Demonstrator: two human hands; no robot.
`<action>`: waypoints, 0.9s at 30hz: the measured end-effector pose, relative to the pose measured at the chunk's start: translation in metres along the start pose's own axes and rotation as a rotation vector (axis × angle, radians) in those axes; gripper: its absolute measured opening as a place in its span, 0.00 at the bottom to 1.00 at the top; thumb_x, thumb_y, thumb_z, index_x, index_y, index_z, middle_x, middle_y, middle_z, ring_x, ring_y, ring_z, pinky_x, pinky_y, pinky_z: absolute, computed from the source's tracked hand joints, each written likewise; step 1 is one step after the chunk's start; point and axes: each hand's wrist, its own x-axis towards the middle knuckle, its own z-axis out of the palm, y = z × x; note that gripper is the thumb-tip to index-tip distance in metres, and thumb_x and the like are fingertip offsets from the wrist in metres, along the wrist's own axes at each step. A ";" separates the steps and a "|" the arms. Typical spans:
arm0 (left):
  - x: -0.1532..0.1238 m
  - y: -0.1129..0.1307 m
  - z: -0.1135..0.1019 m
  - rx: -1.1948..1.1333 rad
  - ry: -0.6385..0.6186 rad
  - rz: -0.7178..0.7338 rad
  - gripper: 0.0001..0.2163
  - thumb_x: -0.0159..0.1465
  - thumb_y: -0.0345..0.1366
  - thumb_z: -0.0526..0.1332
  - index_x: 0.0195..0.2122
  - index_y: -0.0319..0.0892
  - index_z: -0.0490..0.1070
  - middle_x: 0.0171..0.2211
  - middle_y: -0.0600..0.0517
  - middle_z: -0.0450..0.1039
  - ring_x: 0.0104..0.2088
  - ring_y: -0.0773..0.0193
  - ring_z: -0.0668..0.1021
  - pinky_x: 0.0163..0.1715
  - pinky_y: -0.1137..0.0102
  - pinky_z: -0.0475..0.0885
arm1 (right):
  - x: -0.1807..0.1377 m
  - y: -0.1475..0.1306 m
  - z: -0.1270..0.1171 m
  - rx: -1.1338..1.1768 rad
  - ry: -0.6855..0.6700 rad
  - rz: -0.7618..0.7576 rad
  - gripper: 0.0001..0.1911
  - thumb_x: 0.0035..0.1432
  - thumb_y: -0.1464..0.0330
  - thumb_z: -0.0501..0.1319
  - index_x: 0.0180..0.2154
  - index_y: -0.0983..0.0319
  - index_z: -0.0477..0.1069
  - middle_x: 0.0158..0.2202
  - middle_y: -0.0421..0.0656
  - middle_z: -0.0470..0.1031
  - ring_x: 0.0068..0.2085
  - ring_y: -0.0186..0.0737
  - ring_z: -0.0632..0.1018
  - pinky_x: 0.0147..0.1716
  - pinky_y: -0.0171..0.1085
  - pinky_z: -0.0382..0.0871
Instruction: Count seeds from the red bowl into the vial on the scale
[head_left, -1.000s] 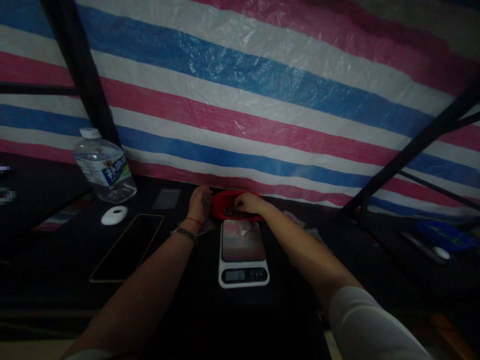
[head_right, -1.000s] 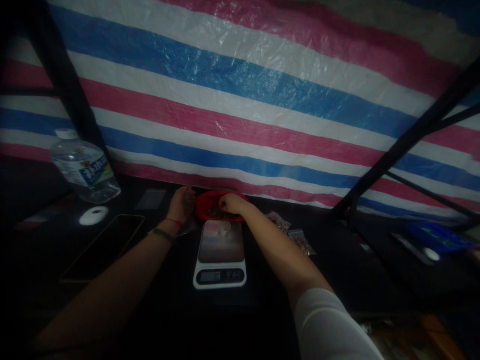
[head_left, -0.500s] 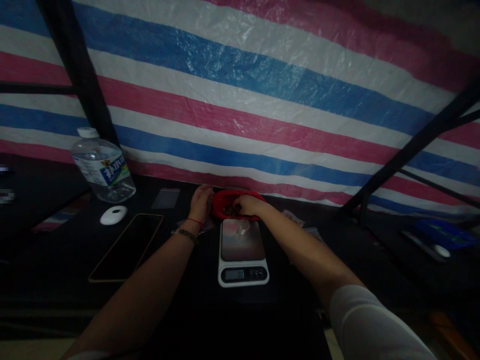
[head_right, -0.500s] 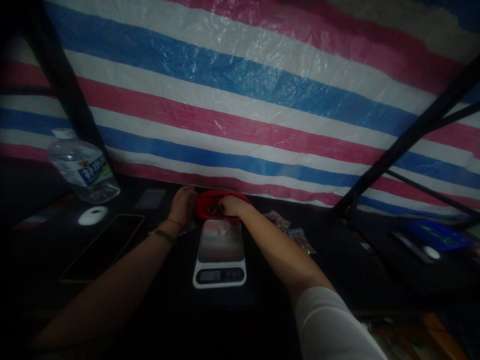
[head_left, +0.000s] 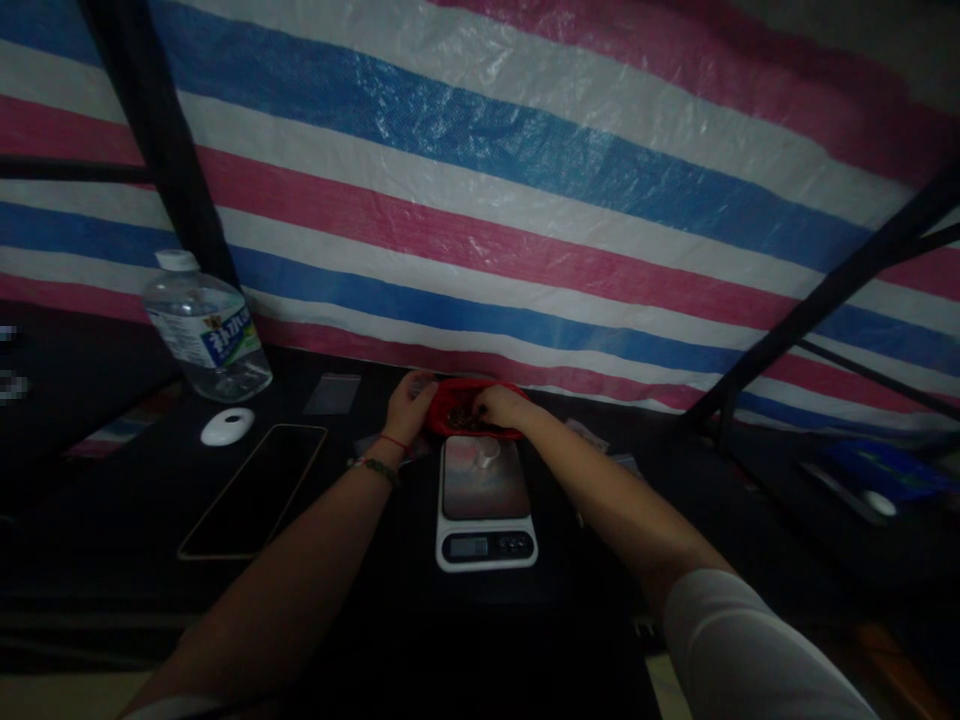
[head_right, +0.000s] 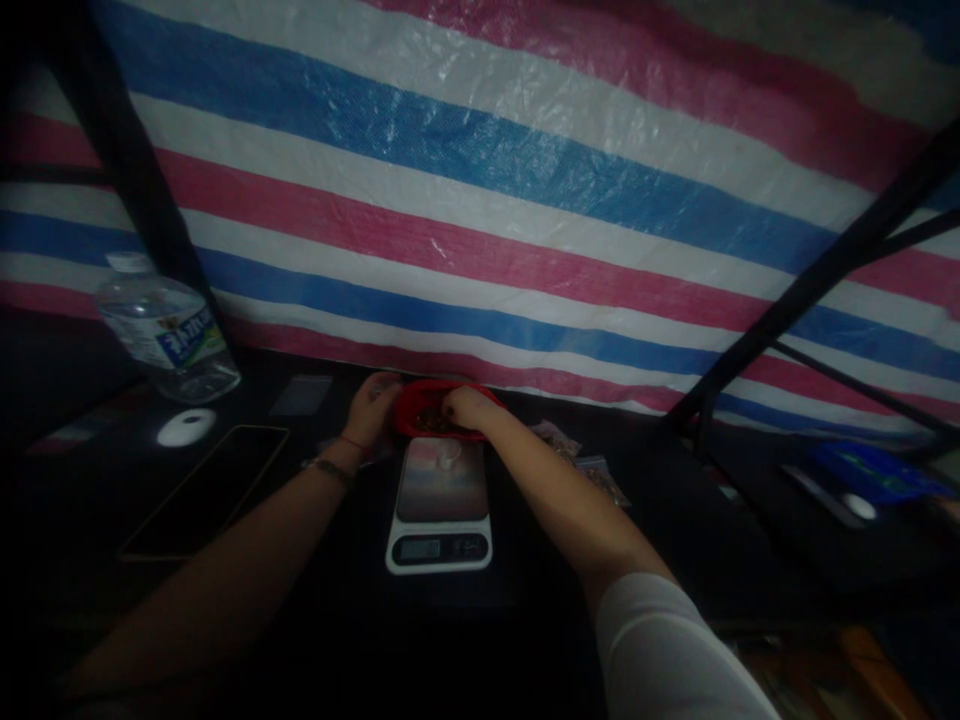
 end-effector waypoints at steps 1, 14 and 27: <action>0.000 0.001 0.000 0.001 0.004 -0.007 0.15 0.53 0.41 0.64 0.40 0.41 0.72 0.37 0.50 0.74 0.37 0.62 0.75 0.39 0.67 0.70 | -0.001 0.000 -0.001 0.009 0.011 -0.002 0.13 0.52 0.75 0.58 0.38 0.62 0.78 0.37 0.44 0.80 0.35 0.38 0.77 0.33 0.31 0.63; -0.002 0.004 0.001 -0.032 0.030 -0.039 0.14 0.51 0.40 0.65 0.38 0.41 0.72 0.34 0.50 0.73 0.34 0.63 0.75 0.37 0.68 0.71 | -0.055 -0.025 -0.047 0.242 0.142 -0.052 0.10 0.52 0.74 0.61 0.37 0.61 0.78 0.37 0.41 0.79 0.36 0.36 0.77 0.37 0.31 0.64; -0.006 0.013 0.004 -0.126 0.099 -0.092 0.13 0.49 0.38 0.65 0.36 0.41 0.72 0.33 0.50 0.73 0.33 0.64 0.74 0.35 0.70 0.70 | -0.089 -0.058 -0.043 0.259 0.150 -0.151 0.09 0.54 0.77 0.60 0.37 0.64 0.77 0.39 0.45 0.77 0.40 0.36 0.74 0.42 0.33 0.64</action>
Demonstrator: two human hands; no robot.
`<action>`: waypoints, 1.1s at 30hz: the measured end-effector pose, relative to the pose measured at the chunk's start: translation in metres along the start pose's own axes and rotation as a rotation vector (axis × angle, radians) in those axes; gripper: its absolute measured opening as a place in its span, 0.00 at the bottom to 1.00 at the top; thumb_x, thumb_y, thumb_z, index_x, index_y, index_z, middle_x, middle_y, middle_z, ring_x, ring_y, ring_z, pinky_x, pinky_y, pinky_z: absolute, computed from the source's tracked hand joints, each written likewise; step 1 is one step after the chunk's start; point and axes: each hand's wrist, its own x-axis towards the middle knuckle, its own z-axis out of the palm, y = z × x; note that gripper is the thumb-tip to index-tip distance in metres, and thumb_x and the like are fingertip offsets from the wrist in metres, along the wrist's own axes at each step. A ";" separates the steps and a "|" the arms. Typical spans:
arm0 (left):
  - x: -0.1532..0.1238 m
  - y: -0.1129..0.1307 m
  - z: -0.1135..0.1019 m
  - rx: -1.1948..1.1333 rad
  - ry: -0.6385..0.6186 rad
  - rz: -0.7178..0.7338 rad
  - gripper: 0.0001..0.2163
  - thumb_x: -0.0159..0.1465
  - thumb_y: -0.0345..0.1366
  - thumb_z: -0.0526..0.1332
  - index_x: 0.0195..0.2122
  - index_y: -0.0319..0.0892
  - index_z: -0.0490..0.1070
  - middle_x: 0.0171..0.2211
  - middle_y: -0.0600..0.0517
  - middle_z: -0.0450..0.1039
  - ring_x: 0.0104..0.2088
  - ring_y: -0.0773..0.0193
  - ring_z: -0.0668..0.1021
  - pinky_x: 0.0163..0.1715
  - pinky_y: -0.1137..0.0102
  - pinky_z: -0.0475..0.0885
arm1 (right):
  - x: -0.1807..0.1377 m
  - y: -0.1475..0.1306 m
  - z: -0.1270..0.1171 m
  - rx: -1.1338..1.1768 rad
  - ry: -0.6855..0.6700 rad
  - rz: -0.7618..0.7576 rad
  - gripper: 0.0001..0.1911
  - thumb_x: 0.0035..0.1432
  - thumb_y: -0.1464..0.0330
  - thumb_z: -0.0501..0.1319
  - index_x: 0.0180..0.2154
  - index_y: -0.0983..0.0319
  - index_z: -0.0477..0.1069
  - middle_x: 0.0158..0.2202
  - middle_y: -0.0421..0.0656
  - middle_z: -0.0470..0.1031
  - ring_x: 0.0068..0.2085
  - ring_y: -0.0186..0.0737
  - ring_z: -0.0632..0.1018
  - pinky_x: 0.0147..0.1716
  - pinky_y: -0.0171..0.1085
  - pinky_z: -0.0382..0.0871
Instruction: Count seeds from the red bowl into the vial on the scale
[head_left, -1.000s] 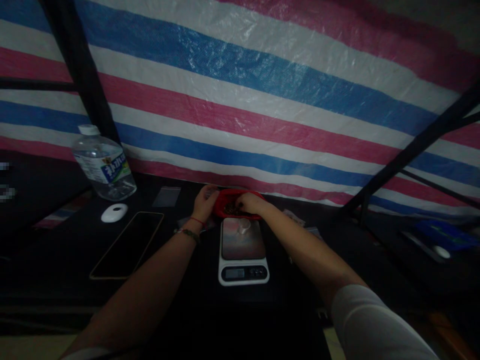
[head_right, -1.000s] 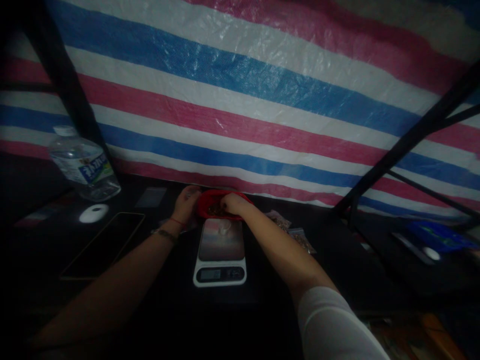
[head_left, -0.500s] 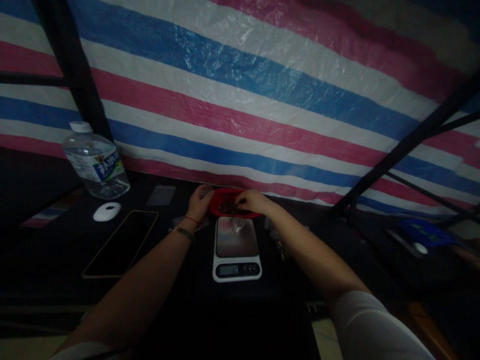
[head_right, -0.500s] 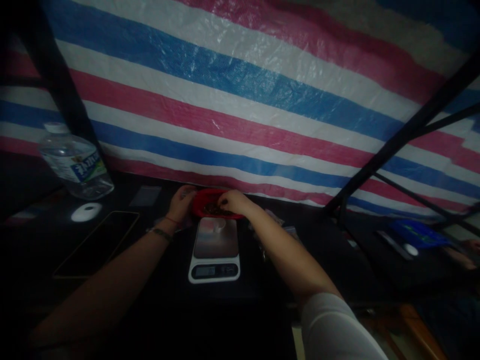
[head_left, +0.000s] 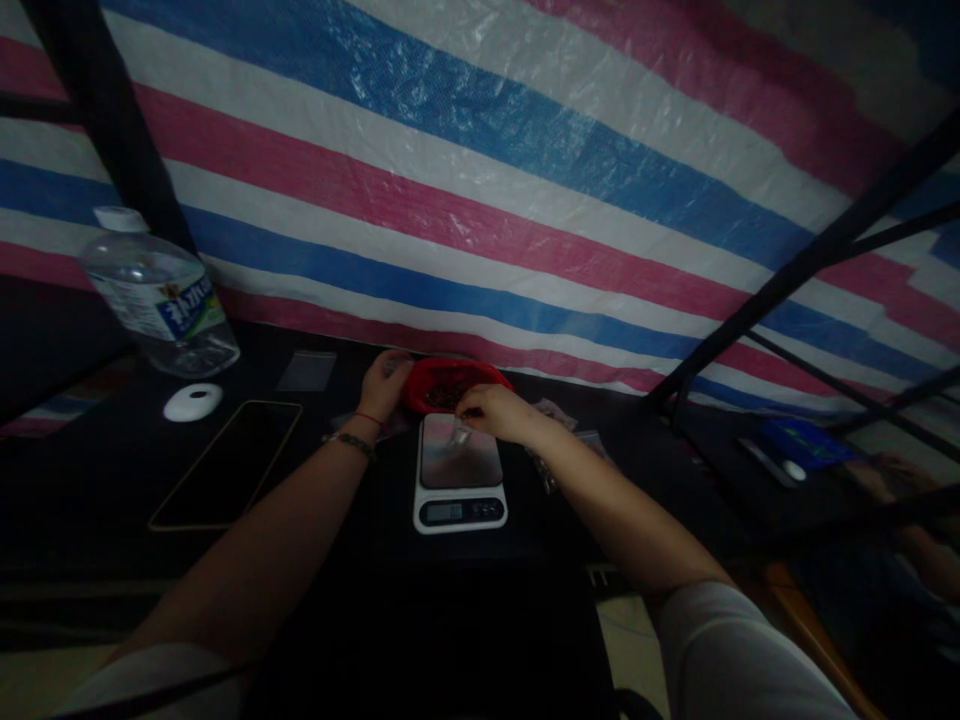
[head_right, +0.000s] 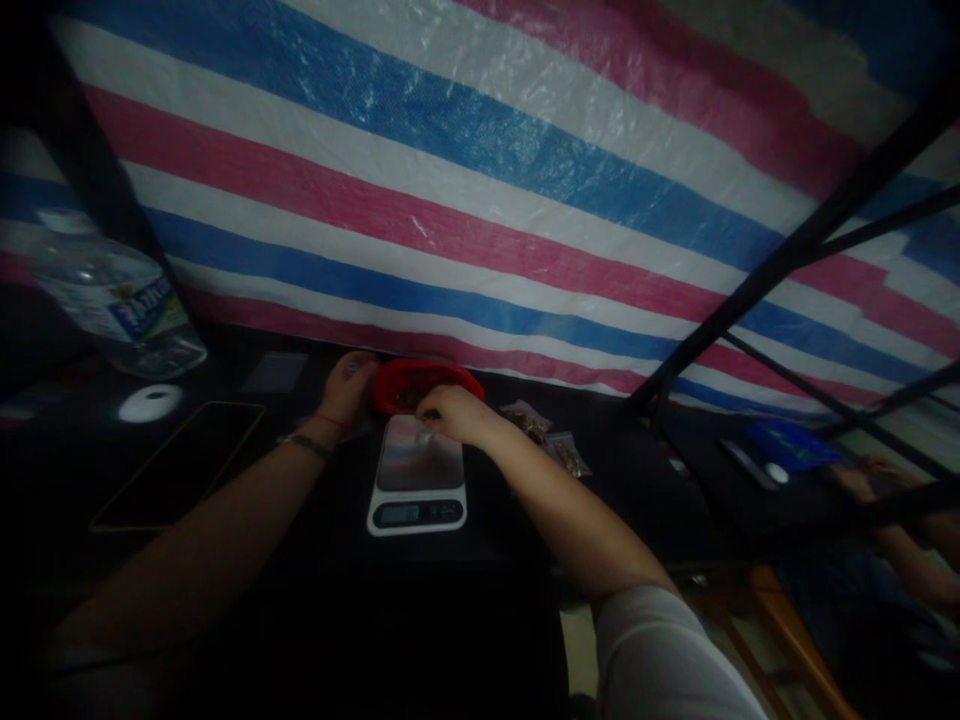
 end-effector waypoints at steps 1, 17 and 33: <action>0.000 0.000 0.000 -0.013 0.004 -0.004 0.13 0.49 0.38 0.65 0.36 0.41 0.72 0.33 0.51 0.73 0.33 0.64 0.74 0.35 0.70 0.70 | 0.000 0.000 0.001 -0.004 0.001 0.006 0.09 0.54 0.77 0.60 0.37 0.64 0.77 0.39 0.45 0.77 0.40 0.36 0.74 0.42 0.33 0.64; 0.003 0.001 -0.002 0.001 0.015 -0.002 0.12 0.49 0.35 0.66 0.35 0.41 0.72 0.32 0.50 0.73 0.35 0.62 0.75 0.36 0.69 0.71 | 0.001 -0.004 0.001 -0.047 0.028 0.039 0.05 0.55 0.72 0.63 0.36 0.64 0.76 0.38 0.44 0.76 0.40 0.37 0.74 0.42 0.33 0.63; 0.004 -0.005 -0.002 0.011 0.007 0.009 0.11 0.50 0.37 0.65 0.35 0.41 0.73 0.33 0.51 0.73 0.33 0.65 0.75 0.35 0.71 0.71 | -0.002 0.053 0.027 0.050 -0.023 0.077 0.08 0.54 0.75 0.61 0.37 0.64 0.77 0.38 0.45 0.77 0.39 0.37 0.75 0.42 0.34 0.64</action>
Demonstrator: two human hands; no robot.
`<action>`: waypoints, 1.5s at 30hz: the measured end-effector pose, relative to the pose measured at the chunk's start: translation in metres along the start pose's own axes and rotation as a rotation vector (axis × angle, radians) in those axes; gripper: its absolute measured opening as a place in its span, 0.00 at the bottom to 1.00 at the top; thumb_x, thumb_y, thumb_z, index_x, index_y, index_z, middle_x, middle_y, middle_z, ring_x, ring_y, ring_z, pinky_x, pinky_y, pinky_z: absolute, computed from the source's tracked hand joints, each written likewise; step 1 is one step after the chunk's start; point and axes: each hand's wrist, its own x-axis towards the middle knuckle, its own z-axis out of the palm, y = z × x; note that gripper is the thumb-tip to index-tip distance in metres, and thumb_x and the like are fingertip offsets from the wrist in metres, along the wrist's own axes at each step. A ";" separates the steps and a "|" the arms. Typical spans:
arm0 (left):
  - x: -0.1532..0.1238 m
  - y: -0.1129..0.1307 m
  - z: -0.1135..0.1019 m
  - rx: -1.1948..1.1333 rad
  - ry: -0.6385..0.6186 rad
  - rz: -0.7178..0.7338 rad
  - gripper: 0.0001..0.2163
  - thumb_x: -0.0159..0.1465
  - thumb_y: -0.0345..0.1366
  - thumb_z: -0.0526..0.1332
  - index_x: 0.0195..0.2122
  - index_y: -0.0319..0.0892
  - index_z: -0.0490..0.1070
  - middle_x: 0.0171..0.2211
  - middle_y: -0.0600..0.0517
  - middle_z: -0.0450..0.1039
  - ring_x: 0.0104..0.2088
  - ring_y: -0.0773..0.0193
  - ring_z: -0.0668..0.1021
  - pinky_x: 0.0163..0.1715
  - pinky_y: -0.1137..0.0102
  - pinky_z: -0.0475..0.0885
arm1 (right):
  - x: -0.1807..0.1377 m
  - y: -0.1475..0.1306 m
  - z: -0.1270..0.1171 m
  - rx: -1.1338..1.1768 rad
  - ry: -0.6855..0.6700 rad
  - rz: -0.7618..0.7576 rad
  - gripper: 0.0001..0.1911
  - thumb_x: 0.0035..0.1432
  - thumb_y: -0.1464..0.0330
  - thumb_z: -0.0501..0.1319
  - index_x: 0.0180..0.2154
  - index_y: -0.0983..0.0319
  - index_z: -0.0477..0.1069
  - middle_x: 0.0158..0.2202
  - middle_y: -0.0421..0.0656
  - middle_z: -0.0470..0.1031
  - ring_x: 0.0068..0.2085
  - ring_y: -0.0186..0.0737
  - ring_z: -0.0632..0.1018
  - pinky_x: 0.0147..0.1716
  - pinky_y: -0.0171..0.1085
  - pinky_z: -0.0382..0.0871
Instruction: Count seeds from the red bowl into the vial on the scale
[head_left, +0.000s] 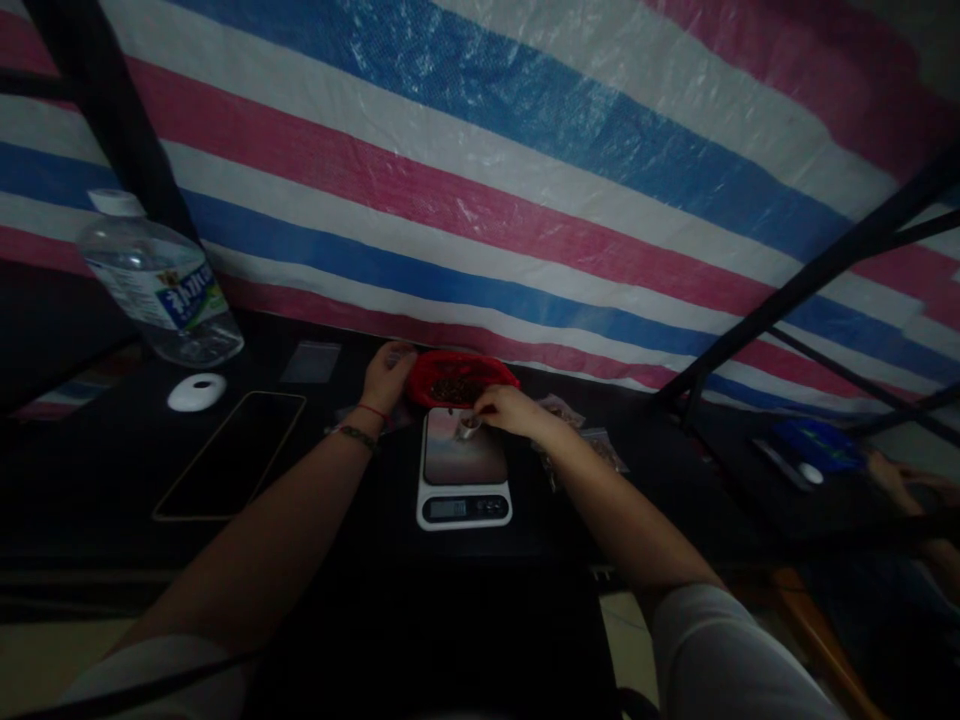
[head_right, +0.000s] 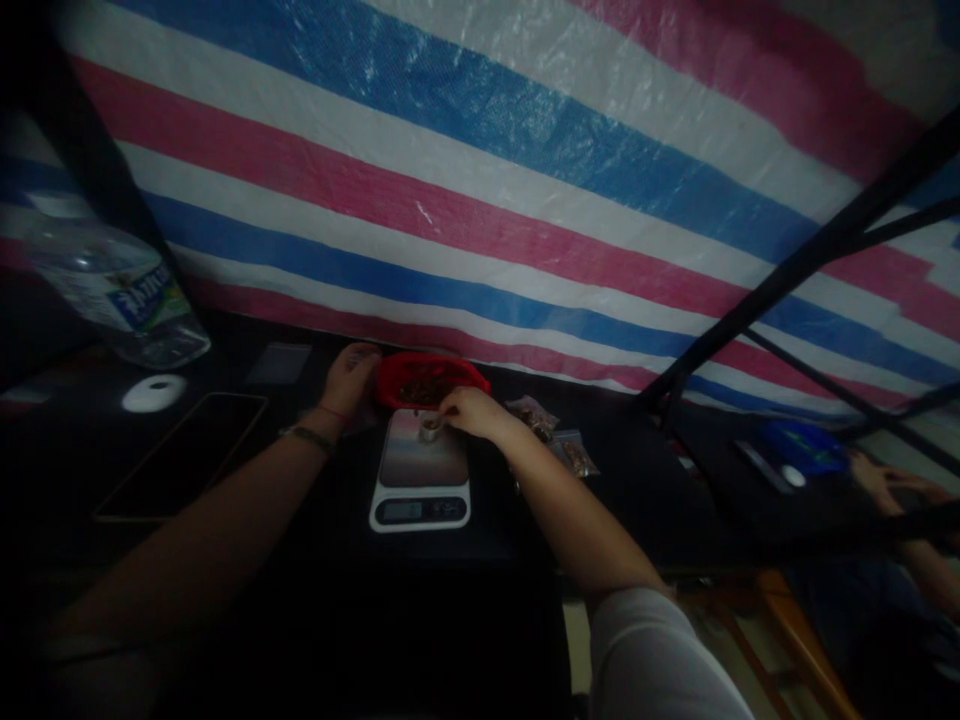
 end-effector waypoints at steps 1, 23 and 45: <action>0.000 0.000 0.000 -0.002 0.004 0.000 0.12 0.50 0.37 0.65 0.35 0.41 0.73 0.33 0.51 0.73 0.33 0.64 0.75 0.35 0.71 0.71 | 0.002 0.001 0.002 -0.004 0.016 0.002 0.08 0.54 0.75 0.61 0.36 0.64 0.77 0.38 0.45 0.77 0.39 0.37 0.75 0.42 0.34 0.64; 0.003 -0.002 -0.001 0.007 -0.032 -0.023 0.14 0.50 0.40 0.66 0.37 0.41 0.72 0.32 0.51 0.73 0.32 0.65 0.74 0.35 0.70 0.70 | 0.037 0.011 -0.013 0.157 -0.056 -0.177 0.07 0.56 0.70 0.62 0.37 0.63 0.77 0.36 0.43 0.77 0.38 0.35 0.76 0.40 0.32 0.65; 0.003 -0.002 -0.002 0.076 -0.027 0.027 0.14 0.52 0.41 0.65 0.38 0.41 0.71 0.33 0.51 0.73 0.33 0.64 0.74 0.36 0.69 0.70 | 0.037 0.014 -0.019 -0.002 0.115 -0.093 0.11 0.58 0.74 0.58 0.41 0.64 0.76 0.43 0.47 0.76 0.44 0.38 0.74 0.47 0.37 0.64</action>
